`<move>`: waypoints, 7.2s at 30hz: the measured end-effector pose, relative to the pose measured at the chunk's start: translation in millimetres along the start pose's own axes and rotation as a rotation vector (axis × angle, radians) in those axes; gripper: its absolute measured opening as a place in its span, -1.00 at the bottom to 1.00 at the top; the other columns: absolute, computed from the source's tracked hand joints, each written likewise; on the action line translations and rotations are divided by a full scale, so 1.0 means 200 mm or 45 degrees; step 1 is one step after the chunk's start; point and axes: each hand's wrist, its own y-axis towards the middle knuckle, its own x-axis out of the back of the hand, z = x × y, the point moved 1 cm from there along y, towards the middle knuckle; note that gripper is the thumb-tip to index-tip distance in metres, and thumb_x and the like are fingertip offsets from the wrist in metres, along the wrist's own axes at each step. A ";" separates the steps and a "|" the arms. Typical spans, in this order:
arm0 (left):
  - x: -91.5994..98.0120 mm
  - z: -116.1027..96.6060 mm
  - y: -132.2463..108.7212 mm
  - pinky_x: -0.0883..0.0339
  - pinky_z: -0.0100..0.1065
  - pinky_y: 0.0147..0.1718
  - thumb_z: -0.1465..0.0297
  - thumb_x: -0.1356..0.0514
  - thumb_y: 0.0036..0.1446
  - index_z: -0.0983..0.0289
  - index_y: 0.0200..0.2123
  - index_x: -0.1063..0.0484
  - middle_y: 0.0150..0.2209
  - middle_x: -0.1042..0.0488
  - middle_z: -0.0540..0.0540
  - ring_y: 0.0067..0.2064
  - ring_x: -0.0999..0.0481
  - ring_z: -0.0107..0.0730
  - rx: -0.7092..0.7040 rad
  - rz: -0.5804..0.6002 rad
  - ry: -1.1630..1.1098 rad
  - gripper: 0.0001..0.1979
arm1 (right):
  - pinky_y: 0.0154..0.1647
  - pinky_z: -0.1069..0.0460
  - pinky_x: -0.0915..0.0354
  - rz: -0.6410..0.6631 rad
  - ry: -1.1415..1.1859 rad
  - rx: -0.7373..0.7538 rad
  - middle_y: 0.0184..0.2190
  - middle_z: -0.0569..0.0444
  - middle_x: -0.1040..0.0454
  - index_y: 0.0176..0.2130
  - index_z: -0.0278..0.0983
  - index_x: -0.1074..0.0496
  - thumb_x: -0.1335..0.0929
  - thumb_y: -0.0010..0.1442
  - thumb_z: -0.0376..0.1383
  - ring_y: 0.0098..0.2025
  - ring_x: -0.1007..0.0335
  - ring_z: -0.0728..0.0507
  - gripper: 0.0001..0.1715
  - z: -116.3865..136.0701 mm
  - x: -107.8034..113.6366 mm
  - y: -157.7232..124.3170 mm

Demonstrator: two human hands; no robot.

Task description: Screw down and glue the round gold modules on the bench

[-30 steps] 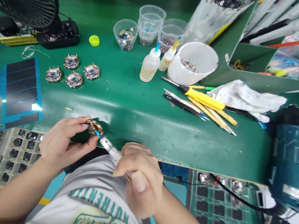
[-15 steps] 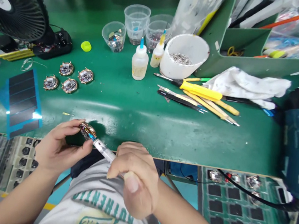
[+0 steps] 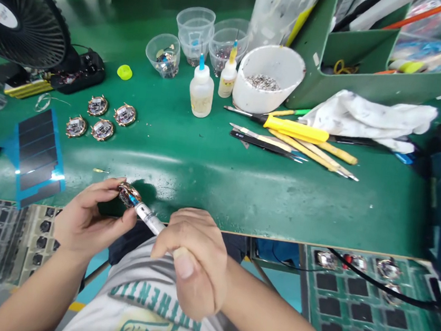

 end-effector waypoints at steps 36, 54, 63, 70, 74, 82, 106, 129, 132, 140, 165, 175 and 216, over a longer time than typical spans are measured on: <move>0.00 -0.01 0.02 -0.57 -0.28 0.07 0.52 -0.46 0.05 0.27 -0.01 -0.36 0.04 -0.55 0.19 0.08 -0.62 -0.32 -0.047 0.023 -0.028 -0.53 | -0.34 -0.02 -0.15 -0.026 -0.008 0.019 -0.53 0.10 -0.24 -0.30 -0.33 -0.40 -0.20 0.51 -0.14 -0.48 -0.13 -0.01 -0.57 0.00 -0.01 0.00; 0.00 0.01 0.01 -0.60 -0.21 0.04 0.43 -0.46 0.06 0.22 0.01 -0.37 0.02 -0.57 0.19 0.06 -0.64 -0.25 -0.064 -0.001 -0.020 -0.51 | -0.35 -0.03 -0.11 -0.048 0.050 0.013 -0.55 0.08 -0.26 -0.32 -0.32 -0.39 -0.22 0.48 -0.12 -0.51 -0.11 -0.02 -0.57 -0.02 -0.01 -0.02; 0.00 0.01 0.01 -0.59 -0.23 0.04 0.47 -0.46 0.06 0.25 0.01 -0.37 0.02 -0.57 0.20 0.06 -0.63 -0.28 -0.080 0.009 -0.010 -0.52 | -0.37 -0.01 -0.08 -0.022 0.066 0.030 -0.57 0.10 -0.25 -0.30 -0.34 -0.40 -0.20 0.49 -0.18 -0.53 -0.10 0.00 -0.60 -0.01 0.00 -0.01; 0.01 0.00 0.02 -0.53 -0.35 0.09 0.55 -0.47 0.02 0.30 0.00 -0.36 0.03 -0.55 0.20 0.09 -0.61 -0.37 -0.114 0.033 -0.023 -0.49 | -0.38 -0.05 -0.28 0.131 -0.191 0.079 -0.50 -0.02 -0.29 -0.28 -0.32 -0.45 -0.21 0.46 0.02 -0.46 -0.27 -0.11 -0.47 -0.01 0.02 0.02; 0.00 0.00 0.02 -0.54 -0.34 0.08 0.53 -0.47 0.03 0.28 0.00 -0.36 0.04 -0.55 0.19 0.08 -0.62 -0.36 -0.117 0.041 -0.008 -0.50 | -0.37 -0.05 -0.30 0.120 -0.216 0.079 -0.49 -0.03 -0.30 -0.26 -0.33 -0.47 -0.21 0.46 0.04 -0.45 -0.29 -0.12 -0.45 -0.01 0.04 0.02; 0.00 -0.01 0.03 -0.56 -0.33 0.03 0.51 -0.47 0.03 0.30 -0.03 -0.35 0.02 -0.56 0.20 0.05 -0.63 -0.34 -0.118 0.035 0.013 -0.52 | -0.36 -0.02 -0.12 -0.044 -0.012 0.055 -0.54 0.09 -0.20 -0.30 -0.32 -0.37 -0.20 0.48 -0.16 -0.49 -0.10 -0.03 -0.60 -0.02 -0.01 -0.01; 0.00 -0.05 0.09 -0.51 -0.37 0.01 0.37 -0.44 0.14 0.35 -0.07 -0.33 -0.07 -0.58 0.21 0.00 -0.64 -0.36 -0.147 0.057 0.088 -0.59 | -0.34 -0.02 -0.08 0.102 -0.241 0.188 -0.53 0.09 -0.21 -0.29 -0.35 -0.36 -0.16 0.51 -0.20 -0.47 -0.11 -0.02 -0.60 -0.03 -0.02 -0.02; 0.00 -0.05 0.09 -0.53 -0.34 -0.01 0.40 -0.46 0.11 0.33 -0.08 -0.34 -0.07 -0.58 0.20 0.00 -0.64 -0.34 -0.138 0.057 0.074 -0.58 | -0.34 -0.05 -0.01 0.219 -0.349 0.285 -0.52 0.06 -0.14 -0.24 -0.35 -0.36 -0.14 0.46 -0.25 -0.46 -0.07 -0.07 -0.67 -0.06 -0.01 -0.04; 0.00 -0.06 0.10 -0.53 -0.35 -0.01 0.40 -0.45 0.12 0.34 -0.08 -0.34 -0.08 -0.58 0.20 0.00 -0.64 -0.34 -0.151 0.058 0.084 -0.59 | -0.34 -0.05 -0.01 0.249 -0.340 0.287 -0.52 0.06 -0.14 -0.23 -0.35 -0.36 -0.14 0.46 -0.26 -0.46 -0.07 -0.07 -0.67 -0.05 0.00 -0.04; 0.00 -0.07 0.11 -0.54 -0.36 -0.04 0.37 -0.44 0.15 0.33 -0.07 -0.33 -0.08 -0.59 0.19 -0.02 -0.65 -0.35 -0.184 0.053 0.104 -0.60 | -0.35 -0.04 -0.03 0.213 -0.312 0.255 -0.53 0.08 -0.13 -0.27 -0.34 -0.38 -0.14 0.47 -0.23 -0.49 -0.09 -0.06 -0.62 -0.04 0.01 -0.04; 0.00 -0.06 0.09 -0.59 -0.30 -0.05 0.39 -0.43 0.14 0.31 -0.08 -0.35 -0.07 -0.59 0.22 -0.02 -0.66 -0.30 -0.137 0.017 0.084 -0.62 | -0.29 -0.05 -0.11 0.210 -0.284 0.188 -0.52 0.07 -0.17 -0.27 -0.33 -0.37 -0.14 0.50 -0.19 -0.45 -0.14 -0.06 -0.60 -0.02 0.03 -0.04; 0.00 -0.06 0.09 -0.58 -0.30 -0.03 0.41 -0.45 0.13 0.34 -0.09 -0.34 -0.06 -0.59 0.24 0.00 -0.65 -0.29 -0.138 0.028 0.067 -0.61 | -0.31 -0.05 -0.10 0.224 -0.266 0.187 -0.52 0.07 -0.18 -0.28 -0.33 -0.37 -0.15 0.49 -0.20 -0.46 -0.14 -0.06 -0.61 -0.02 0.03 -0.04; 0.00 -0.07 0.12 -0.51 -0.37 -0.06 0.38 -0.43 0.14 0.36 -0.13 -0.35 -0.10 -0.62 0.26 -0.05 -0.66 -0.33 -0.234 -0.001 0.164 -0.65 | -0.28 -0.06 -0.16 0.190 -0.187 0.161 -0.51 0.07 -0.18 -0.22 -0.30 -0.36 -0.13 0.52 -0.15 -0.44 -0.15 -0.07 -0.60 -0.01 0.04 -0.03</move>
